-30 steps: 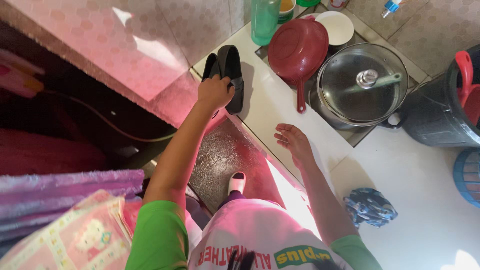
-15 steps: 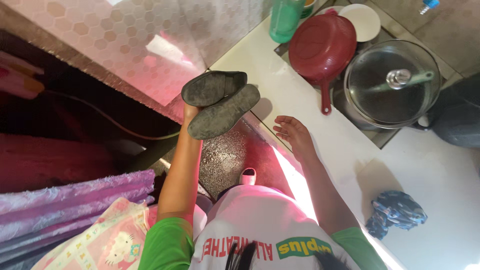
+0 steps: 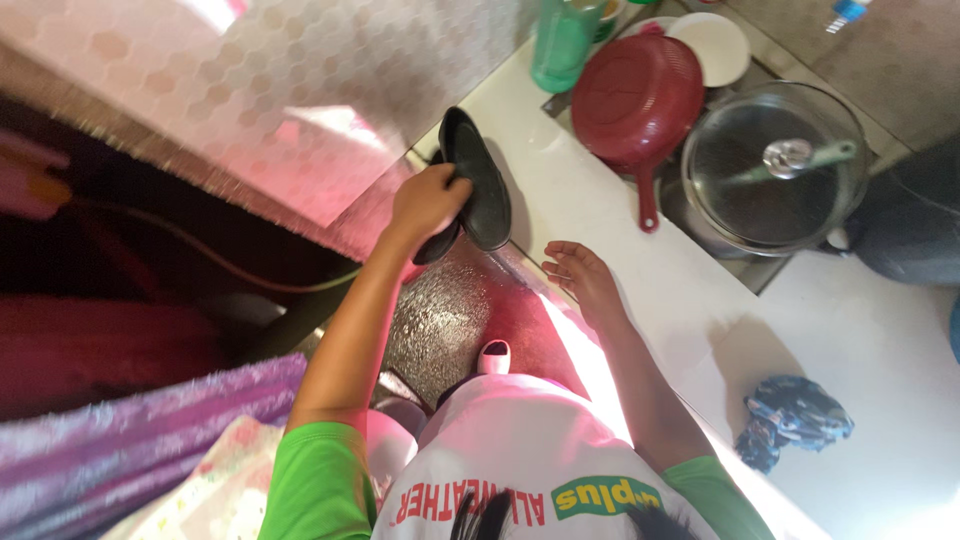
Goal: The person brings a pair of shoes indoors and places them on a counter, then sweeps the outdoor concrete ground using a broom.
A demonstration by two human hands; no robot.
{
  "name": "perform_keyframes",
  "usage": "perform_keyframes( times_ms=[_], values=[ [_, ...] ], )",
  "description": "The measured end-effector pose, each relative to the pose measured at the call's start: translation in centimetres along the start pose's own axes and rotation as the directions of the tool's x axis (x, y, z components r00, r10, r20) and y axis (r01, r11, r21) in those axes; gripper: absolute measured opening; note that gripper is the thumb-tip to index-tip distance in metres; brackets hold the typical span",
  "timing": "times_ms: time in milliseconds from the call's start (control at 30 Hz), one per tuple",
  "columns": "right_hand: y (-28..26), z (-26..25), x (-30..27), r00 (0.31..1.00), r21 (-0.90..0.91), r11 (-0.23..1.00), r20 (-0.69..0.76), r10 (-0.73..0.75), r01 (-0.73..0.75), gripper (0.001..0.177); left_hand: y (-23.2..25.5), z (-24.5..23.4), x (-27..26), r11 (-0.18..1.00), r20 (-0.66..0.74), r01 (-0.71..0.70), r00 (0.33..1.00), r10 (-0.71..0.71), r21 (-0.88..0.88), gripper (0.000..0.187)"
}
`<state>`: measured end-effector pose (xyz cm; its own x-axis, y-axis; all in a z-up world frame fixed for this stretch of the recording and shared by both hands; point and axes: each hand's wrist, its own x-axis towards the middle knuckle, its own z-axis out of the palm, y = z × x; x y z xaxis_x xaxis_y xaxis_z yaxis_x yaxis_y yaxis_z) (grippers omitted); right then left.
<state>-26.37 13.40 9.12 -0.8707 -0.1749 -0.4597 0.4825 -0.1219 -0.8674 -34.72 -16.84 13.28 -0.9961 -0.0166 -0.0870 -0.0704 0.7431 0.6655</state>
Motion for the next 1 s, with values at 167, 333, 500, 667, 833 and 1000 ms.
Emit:
perform_keyframes(
  times_ms=[167,333,500,667,833,1000],
  values=[
    [1.1,-1.7,-0.8,0.996,0.029,0.998,-0.082,-0.045,0.048,0.026,3.6,2.6,3.8,0.891,-0.100,-0.302,0.930,0.353,0.338,0.035],
    [2.7,-3.5,-1.3,0.986,0.095,0.994,-0.163,-0.043,0.059,0.027,1.3,6.0,7.9,0.790,-0.081,-0.437,0.853,0.516,0.430,0.031],
    [3.6,-4.9,-2.2,0.977,0.140,0.986,-0.206,-0.060,0.090,0.028,-0.9,6.7,8.8,0.781,-0.035,-0.396,0.882,0.469,0.483,0.036],
    [3.8,-6.2,-3.9,0.976,0.150,0.985,-0.210,-0.051,0.083,0.027,2.2,5.7,6.6,0.779,-0.065,-0.389,0.876,0.478,0.491,0.061],
    [5.0,-10.2,-8.5,0.950,0.193,0.967,-0.295,-0.105,0.167,0.027,10.4,9.7,0.5,0.732,-0.238,-0.523,0.718,0.654,0.436,0.069],
    [8.0,-16.9,-17.3,0.875,0.252,0.916,-0.452,-0.173,0.312,0.028,20.9,20.0,-9.7,0.871,0.154,-0.434,0.868,0.473,-0.229,0.041]
  ],
)
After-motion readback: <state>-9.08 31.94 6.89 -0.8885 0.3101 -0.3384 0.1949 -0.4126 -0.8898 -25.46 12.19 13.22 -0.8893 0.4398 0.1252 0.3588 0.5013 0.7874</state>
